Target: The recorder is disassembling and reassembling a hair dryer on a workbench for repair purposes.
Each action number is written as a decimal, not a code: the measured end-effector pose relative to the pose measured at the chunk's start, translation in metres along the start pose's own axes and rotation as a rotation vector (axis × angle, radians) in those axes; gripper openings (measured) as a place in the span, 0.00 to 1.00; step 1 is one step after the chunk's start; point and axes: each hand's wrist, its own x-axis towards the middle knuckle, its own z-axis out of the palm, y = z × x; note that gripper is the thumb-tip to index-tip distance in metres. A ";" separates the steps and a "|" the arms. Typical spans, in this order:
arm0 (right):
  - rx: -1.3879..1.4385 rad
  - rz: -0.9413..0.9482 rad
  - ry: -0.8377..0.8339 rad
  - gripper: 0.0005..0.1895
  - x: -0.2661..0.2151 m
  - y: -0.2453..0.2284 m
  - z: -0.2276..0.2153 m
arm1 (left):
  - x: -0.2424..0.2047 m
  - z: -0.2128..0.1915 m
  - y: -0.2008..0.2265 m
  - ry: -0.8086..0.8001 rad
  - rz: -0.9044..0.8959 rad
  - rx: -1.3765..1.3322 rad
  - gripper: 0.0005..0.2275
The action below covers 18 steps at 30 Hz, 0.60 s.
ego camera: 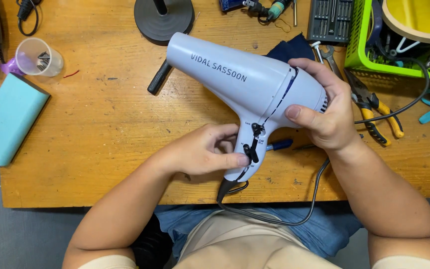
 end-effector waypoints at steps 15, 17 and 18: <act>-0.032 -0.140 -0.224 0.47 -0.011 -0.030 0.010 | -0.030 -0.052 -0.007 0.635 0.482 -0.105 0.35; -0.002 -0.150 -0.192 0.45 -0.018 -0.028 0.015 | -0.022 -0.049 -0.016 0.740 0.504 -0.080 0.27; 0.028 -0.170 -0.159 0.44 -0.019 -0.028 0.017 | -0.018 -0.050 -0.018 0.845 0.533 -0.047 0.20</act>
